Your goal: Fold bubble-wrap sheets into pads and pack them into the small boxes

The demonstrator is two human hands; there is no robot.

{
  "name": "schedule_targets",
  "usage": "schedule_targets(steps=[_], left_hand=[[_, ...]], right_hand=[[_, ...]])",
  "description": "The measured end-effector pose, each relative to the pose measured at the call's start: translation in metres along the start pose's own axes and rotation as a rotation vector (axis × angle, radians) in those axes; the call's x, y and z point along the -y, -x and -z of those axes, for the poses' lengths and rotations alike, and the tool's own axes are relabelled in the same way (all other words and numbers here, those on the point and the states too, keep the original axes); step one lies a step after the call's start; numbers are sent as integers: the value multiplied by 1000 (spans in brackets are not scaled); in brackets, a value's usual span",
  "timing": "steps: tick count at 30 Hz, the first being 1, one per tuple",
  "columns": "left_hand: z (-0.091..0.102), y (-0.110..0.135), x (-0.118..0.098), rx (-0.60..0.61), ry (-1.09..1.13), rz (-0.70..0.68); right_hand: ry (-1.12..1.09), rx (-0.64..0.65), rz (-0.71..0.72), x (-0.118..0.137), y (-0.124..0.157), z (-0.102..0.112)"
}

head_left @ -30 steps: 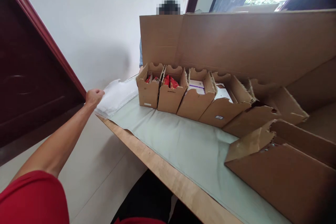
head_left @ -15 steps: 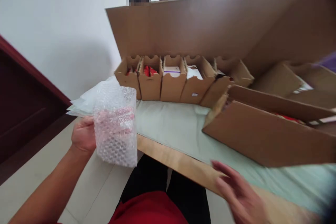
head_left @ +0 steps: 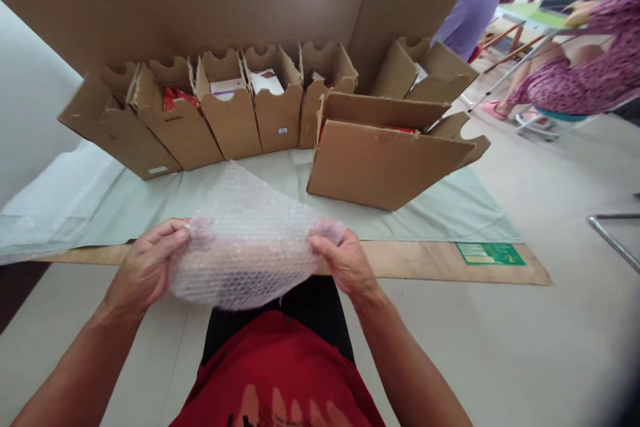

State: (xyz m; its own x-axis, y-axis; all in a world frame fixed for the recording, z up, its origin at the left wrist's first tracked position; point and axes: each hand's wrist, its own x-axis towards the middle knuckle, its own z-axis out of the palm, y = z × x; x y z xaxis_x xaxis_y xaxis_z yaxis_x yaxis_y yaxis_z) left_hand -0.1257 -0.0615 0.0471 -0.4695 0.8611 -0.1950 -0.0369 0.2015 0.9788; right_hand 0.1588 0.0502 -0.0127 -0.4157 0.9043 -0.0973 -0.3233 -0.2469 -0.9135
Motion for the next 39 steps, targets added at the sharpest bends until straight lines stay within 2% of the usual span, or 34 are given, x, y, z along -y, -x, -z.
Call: schedule_targets(steps=[2, 5, 7, 9, 12, 15, 18, 20, 23, 26, 29, 32, 36, 39], left_hand=[[-11, -9, 10, 10, -133, -18], [-37, -21, 22, 64, -284, -16], [-55, -29, 28, 73, -318, 14], [-67, -36, 33, 86, -314, 106], [-73, -42, 36, 94, -303, 236], [-70, -41, 34, 127, -330, 218], [-68, -39, 30, 176, -355, 221], [-67, -38, 29, 173, -331, 252], [-63, -40, 29, 167, -253, 303], [-54, -43, 28, 215, -199, 336], [-42, -49, 26, 295, -165, 381], [-30, -57, 26, 415, -166, 426], [-17, -65, 26, 534, -205, 474], [-12, -66, 24, 549, -215, 481]], right_hand=[[89, -142, 64, 12, -6, 21], [152, -274, 109, 28, -17, 48], [189, -310, 100, 32, -18, 60], [310, -306, 87, 27, -14, 70], [641, -335, 154, 8, -5, 77], [985, -441, 274, -8, -9, 79], [1235, -480, 423, -10, -17, 78], [1334, -460, 558, -7, -12, 78], [1382, -311, 706, -5, 24, 78], [1487, -112, 699, -16, 71, 83], [1644, -69, 638, -35, 96, 87], [1663, -100, 653, -46, 91, 85], [1464, 3, 725, -39, 69, 74], [1223, 16, 613, -28, 64, 69]])
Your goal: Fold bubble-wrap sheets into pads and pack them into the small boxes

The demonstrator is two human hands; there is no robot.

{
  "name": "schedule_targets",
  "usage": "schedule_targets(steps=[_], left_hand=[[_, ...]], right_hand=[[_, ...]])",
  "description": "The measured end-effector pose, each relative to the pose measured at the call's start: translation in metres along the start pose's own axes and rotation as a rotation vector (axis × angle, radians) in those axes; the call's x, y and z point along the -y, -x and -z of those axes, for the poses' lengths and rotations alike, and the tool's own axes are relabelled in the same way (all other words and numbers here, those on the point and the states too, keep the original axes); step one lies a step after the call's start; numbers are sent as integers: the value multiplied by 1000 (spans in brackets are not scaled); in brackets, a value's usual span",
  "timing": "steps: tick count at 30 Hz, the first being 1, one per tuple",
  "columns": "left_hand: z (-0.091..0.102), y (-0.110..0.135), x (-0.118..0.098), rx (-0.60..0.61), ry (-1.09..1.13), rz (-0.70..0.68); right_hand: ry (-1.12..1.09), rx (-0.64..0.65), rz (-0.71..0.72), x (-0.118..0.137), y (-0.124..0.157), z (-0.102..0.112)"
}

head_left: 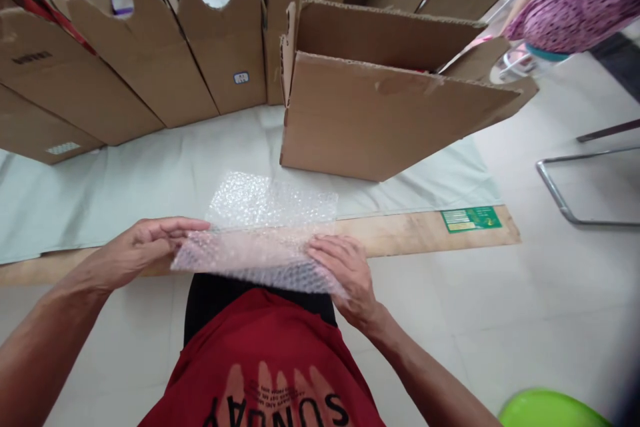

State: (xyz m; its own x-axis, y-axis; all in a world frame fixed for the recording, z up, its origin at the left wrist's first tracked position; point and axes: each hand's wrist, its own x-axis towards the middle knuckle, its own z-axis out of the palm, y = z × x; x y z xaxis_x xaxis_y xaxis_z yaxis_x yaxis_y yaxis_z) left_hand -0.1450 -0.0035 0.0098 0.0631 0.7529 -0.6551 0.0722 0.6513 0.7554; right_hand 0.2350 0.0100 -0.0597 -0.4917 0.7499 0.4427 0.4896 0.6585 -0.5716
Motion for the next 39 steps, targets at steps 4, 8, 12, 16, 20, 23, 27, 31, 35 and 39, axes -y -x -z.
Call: schedule_targets(steps=[4, 8, 12, 16, 20, 23, 27, 31, 35, 39], left_hand=[[-8, 0, -5, -71, -224, -209], [-28, -8, -13, -172, -466, -475], [-46, -19, -21, -295, -490, -409], [-53, -29, -24, -326, -507, -227], [-54, -37, -23, -375, -669, -247], [-55, -41, -22, -395, -801, -267], [-56, -43, -20, -421, -876, -255], [-59, -42, -21, -457, -929, -263], [-61, -42, -29, -510, -1033, -287], [-62, -44, -34, -521, -1162, -272]], right_hand=[[-173, -78, -205, 3, -7, 7], [-176, -72, -294, 2, -18, 9], [-149, -93, -347, -4, -31, 13], [58, -141, -325, -12, -37, 13], [283, -156, -312, -17, -37, 8], [314, -120, -346, -18, -38, 10], [194, -36, -366, -18, -42, 20], [196, 38, -366, -16, -42, 27], [347, 60, -338, -12, -38, 28], [453, 33, -308, -12, -38, 32]])
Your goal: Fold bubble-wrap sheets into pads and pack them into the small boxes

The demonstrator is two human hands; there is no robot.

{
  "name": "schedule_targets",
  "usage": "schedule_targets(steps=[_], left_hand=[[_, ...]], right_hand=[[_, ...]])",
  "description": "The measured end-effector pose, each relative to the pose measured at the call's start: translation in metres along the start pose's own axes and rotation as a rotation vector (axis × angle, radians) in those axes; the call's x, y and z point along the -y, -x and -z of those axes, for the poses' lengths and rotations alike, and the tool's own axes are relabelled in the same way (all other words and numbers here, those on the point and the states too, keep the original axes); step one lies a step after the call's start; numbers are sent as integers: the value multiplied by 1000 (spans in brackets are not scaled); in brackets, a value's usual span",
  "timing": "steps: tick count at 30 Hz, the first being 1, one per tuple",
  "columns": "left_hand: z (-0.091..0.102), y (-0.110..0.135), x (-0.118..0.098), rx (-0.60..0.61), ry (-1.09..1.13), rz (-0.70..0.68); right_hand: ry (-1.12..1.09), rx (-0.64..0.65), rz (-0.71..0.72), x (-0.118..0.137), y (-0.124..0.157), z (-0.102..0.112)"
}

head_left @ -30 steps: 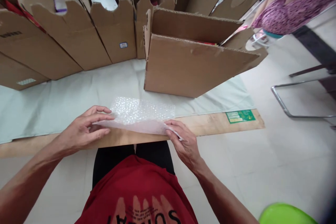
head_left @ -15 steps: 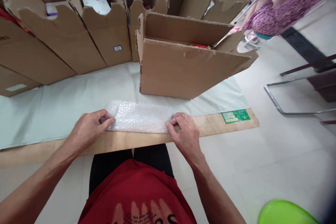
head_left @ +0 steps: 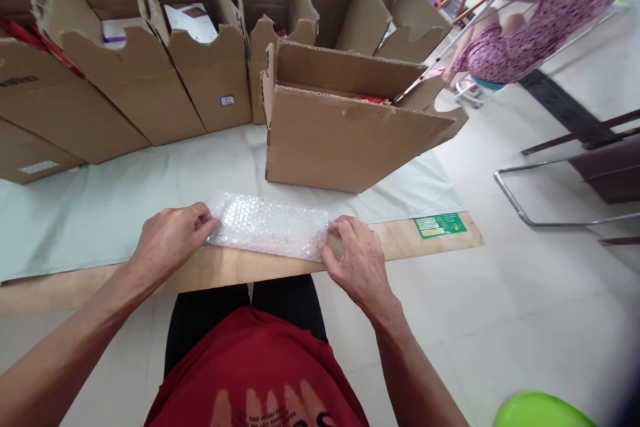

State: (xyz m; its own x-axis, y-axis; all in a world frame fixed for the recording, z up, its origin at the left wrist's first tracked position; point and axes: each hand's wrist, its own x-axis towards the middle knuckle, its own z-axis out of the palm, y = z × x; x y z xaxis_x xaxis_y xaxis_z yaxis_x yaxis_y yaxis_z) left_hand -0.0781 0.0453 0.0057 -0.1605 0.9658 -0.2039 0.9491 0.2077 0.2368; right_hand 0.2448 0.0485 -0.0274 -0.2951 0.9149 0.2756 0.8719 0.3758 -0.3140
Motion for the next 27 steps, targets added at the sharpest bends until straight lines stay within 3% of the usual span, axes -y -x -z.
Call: schedule_targets(steps=[4, 7, 11, 14, 17, 21, 24, 27], left_hand=[[-2, -1, 1, -33, -49, -23], [-1, -2, 0, -72, -31, -10], [2, -8, -3, 67, -12, 34], [4, -13, -4, 166, 14, 5], [10, -18, -6, 183, -18, -35], [27, -41, -8, 72, -185, -112], [34, -56, -3, -73, -220, -191], [24, -37, 5, -296, -143, -358]], right_hand=[[36, -18, 24, -5, -19, -2], [50, 98, 9, -8, -40, -9], [-74, 288, -40, -10, -56, -11], [-174, 269, -38, -10, -54, -4], [-313, 232, -72, -3, -38, 4], [-637, 300, -168, 29, -7, 3], [-687, 255, -157, 55, 9, -10], [-627, 218, -176, 67, 12, -19]])
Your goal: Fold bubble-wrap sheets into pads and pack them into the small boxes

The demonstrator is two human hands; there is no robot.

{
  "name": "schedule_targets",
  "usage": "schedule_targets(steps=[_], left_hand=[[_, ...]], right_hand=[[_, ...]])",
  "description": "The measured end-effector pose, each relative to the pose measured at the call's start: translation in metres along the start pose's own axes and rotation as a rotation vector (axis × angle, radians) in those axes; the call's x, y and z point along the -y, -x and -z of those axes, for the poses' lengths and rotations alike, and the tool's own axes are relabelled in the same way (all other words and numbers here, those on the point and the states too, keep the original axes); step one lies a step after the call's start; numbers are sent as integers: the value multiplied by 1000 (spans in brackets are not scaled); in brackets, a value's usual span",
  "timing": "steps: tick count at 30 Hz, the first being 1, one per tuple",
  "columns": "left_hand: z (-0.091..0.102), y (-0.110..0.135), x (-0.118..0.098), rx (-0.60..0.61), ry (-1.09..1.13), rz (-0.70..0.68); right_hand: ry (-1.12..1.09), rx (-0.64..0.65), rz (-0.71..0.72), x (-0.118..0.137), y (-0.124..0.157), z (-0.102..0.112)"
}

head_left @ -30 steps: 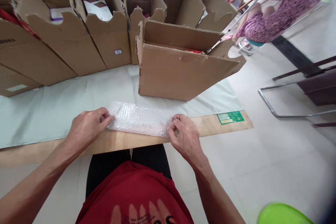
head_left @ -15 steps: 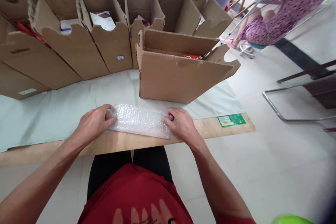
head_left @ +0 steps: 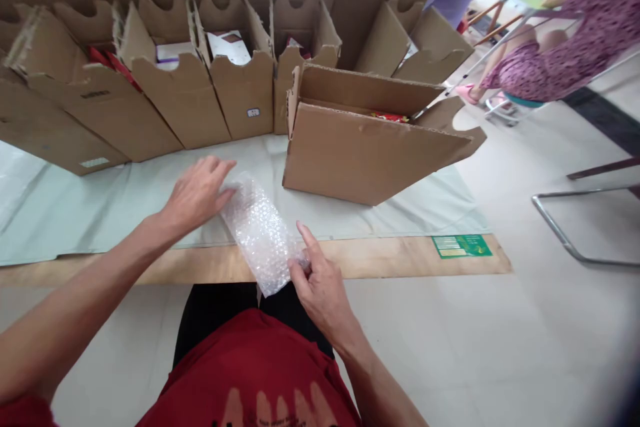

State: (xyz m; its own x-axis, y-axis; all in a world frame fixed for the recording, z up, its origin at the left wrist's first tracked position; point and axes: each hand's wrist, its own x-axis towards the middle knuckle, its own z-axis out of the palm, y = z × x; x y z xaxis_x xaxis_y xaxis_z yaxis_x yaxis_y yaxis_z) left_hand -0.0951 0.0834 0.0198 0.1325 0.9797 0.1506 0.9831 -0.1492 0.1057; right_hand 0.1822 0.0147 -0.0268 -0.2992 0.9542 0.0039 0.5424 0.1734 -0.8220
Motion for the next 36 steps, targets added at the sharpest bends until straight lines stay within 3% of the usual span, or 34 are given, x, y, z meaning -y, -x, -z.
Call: schedule_targets(steps=[3, 5, 8, 13, 18, 22, 25, 28, 32, 34, 36], left_hand=[[-9, 56, -23, -197, 193, -282], [-17, 93, -45, -143, 285, -415], [-33, 121, -71, -132, 335, -390], [-47, 118, -78, -263, 477, -282], [-49, 119, -75, -300, 494, -252], [-54, 120, -72, -372, 606, -156], [-50, 118, -65, -314, 736, -56], [-43, 115, -60, -254, 794, 18], [-37, 113, -63, -162, 805, 168], [-39, 111, -67, -183, 757, 238], [-43, 110, -70, -280, 627, 236]], right_hand=[[-31, 35, 8, 0, -4, -1], [-69, 70, 25, 1, -7, 1], [-170, 146, -52, 6, -8, 4], [-502, 329, -219, 16, -14, 14], [-636, 444, -218, 16, -20, 20], [-393, 361, -90, 13, -26, 27], [-117, 242, 93, 13, -37, 36], [-57, 260, 220, 12, -52, 37], [-155, 411, 186, 6, -70, 21], [-150, 383, 115, 4, -75, 11], [-103, 327, 81, 5, -78, 4]])
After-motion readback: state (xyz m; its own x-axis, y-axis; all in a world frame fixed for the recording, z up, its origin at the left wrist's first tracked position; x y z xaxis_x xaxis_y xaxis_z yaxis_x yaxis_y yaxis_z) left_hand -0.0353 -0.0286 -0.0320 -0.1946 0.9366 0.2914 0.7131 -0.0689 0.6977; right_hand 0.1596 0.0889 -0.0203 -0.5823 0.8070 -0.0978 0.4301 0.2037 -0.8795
